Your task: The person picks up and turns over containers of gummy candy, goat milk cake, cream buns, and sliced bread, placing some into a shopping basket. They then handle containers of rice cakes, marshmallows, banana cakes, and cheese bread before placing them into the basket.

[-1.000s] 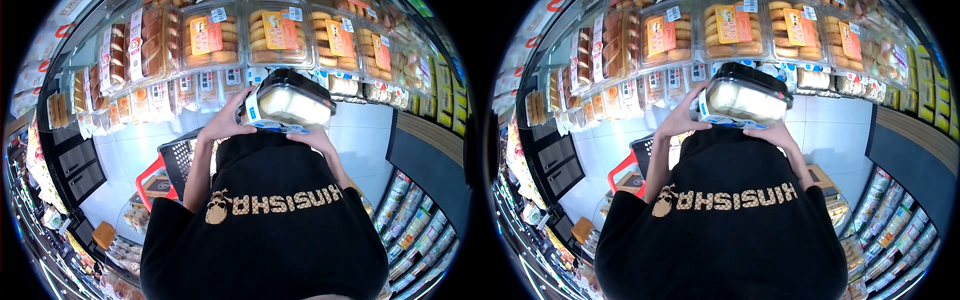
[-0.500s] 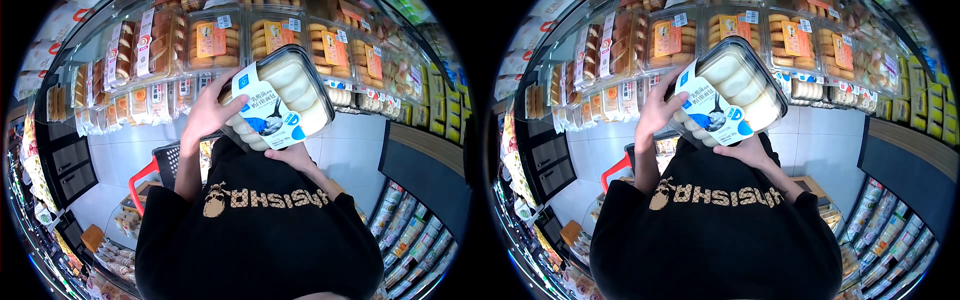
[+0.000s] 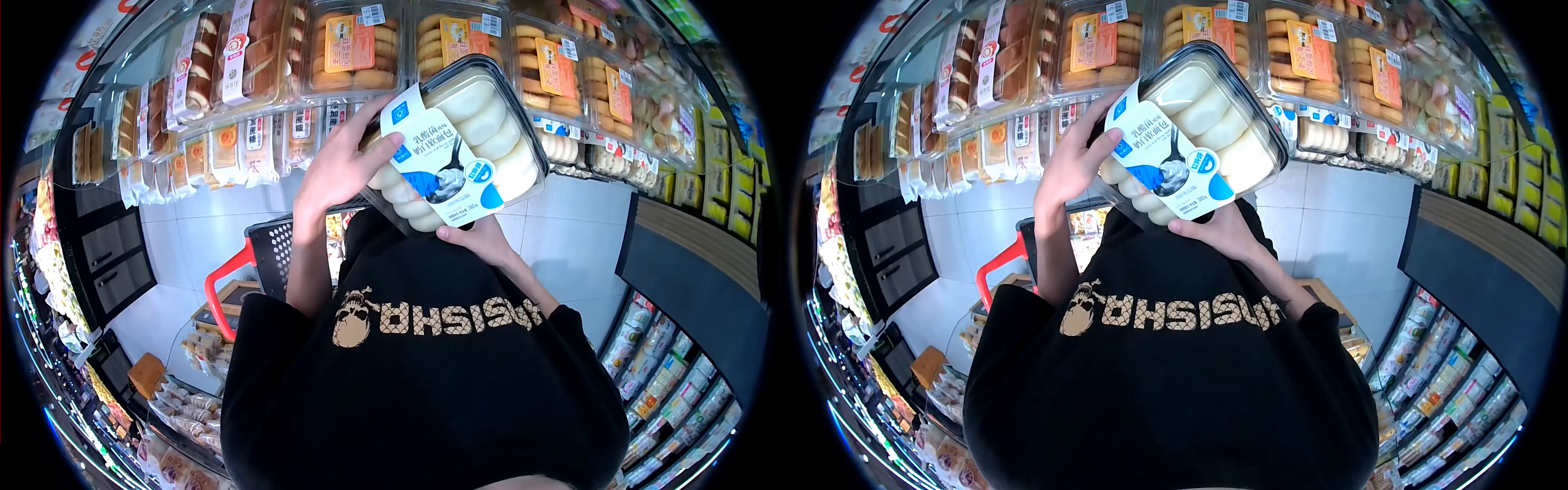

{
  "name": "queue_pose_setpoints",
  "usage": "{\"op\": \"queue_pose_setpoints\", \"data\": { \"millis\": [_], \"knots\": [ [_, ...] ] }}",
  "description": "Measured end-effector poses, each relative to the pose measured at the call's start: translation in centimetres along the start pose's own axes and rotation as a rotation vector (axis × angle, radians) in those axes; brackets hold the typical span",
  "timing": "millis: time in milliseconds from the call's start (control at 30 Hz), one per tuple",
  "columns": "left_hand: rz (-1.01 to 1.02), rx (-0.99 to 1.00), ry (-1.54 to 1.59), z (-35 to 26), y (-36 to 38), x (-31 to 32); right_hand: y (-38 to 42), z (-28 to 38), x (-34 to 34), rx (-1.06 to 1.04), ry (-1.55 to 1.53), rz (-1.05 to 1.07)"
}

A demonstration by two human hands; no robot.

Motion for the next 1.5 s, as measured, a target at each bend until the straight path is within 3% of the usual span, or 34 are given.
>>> {"op": "queue_pose_setpoints", "data": {
  "millis": [267,833,1033,1100,1200,1300,1367,1400,1467,1500],
  "knots": [
    [-0.05,-0.027,0.03,1.0,0.1,0.4,0.2,-0.8,-0.6,0.033,-0.03,-0.109],
    [-0.055,-0.016,0.06,1.6,0.1,1.1,0.1,-0.6,-0.5,0.011,-0.027,-0.05],
    [-0.044,-0.055,0.07,1.9,0.1,1.2,0.2,-1.3,-0.8,0.011,-0.108,-0.17],
    [-0.043,-0.021,0.018,2.6,0.0,1.4,0.3,-0.2,-0.7,-0.049,-0.067,-0.168],
    [0.024,0.035,0.176,2.1,0.5,1.7,0.3,1.1,-1.1,-0.081,0.01,-0.11],
    [0.191,0.025,0.258,1.2,1.5,1.6,1.2,0.2,-2.9,-0.126,0.197,-0.113],
    [0.271,0.01,0.173,1.8,2.0,1.5,2.1,-3.8,-6.1,-0.35,0.814,-0.066],
    [0.291,0.009,0.206,1.7,2.1,1.6,0.9,-1.0,-6.3,-0.443,0.617,-0.096],
    [0.162,0.308,0.089,0.6,2.4,1.5,0.6,4.1,-5.6,-0.571,0.569,-0.18],
    [0.136,0.286,0.075,0.5,2.5,1.7,1.3,5.4,-4.7,-0.669,0.724,-0.267]
  ]
}}
Point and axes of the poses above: each hand's wrist, its own y-axis away from the middle knuckle, its own x-axis out of the palm, z = x × y, the point moved 6 cm from there along -y, towards the middle knuckle, and after that the axes turned 3 degrees about -y, right-handed, at the moved point
